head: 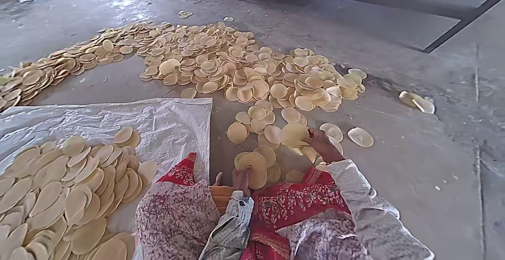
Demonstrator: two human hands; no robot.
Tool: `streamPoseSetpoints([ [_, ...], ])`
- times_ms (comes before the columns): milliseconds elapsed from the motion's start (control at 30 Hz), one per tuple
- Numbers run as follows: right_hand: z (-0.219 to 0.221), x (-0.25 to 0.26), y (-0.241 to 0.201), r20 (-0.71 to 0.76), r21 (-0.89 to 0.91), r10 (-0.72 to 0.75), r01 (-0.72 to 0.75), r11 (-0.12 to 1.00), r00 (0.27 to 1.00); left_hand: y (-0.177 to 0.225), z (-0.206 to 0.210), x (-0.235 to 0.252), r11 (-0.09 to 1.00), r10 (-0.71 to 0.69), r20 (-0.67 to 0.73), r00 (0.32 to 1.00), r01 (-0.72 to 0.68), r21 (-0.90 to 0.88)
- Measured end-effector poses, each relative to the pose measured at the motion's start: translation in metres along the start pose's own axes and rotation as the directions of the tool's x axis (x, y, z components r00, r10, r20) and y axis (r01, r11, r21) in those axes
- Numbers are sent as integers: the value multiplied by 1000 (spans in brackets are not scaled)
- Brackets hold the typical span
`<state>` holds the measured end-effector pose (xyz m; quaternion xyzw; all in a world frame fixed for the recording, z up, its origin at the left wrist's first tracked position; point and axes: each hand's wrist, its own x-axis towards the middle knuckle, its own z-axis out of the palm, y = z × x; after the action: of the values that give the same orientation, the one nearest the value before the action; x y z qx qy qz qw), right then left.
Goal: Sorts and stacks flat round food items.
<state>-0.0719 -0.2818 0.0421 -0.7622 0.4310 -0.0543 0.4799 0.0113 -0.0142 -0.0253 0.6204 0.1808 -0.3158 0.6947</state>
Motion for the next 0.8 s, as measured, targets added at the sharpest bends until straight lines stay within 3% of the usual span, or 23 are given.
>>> streamPoseSetpoints([
  [200,6,-34,-48,-75,33,-183,186,982,980,2,-1,-4,999,-39,40,998,40,-30],
  [433,22,-49,-93,-106,-444,-240,170,880,965,4,-1,-6,993,-45,55,997,50,-106],
  [500,40,-67,-100,-33,-541,-305,239,806,952,4,0,-5,992,-30,82,996,39,-118],
  [567,70,-92,-100,150,-627,-270,303,718,951,7,1,-8,974,2,143,990,31,-224],
  [667,122,-113,-57,465,-593,-322,560,578,825,14,2,-13,924,67,218,974,22,-383],
  [733,134,-117,-32,526,-531,-334,609,590,782,8,-2,-7,960,24,168,986,24,-278],
  [800,121,-118,-30,472,-493,-285,518,699,834,4,-4,-5,996,-46,94,994,53,-77],
])
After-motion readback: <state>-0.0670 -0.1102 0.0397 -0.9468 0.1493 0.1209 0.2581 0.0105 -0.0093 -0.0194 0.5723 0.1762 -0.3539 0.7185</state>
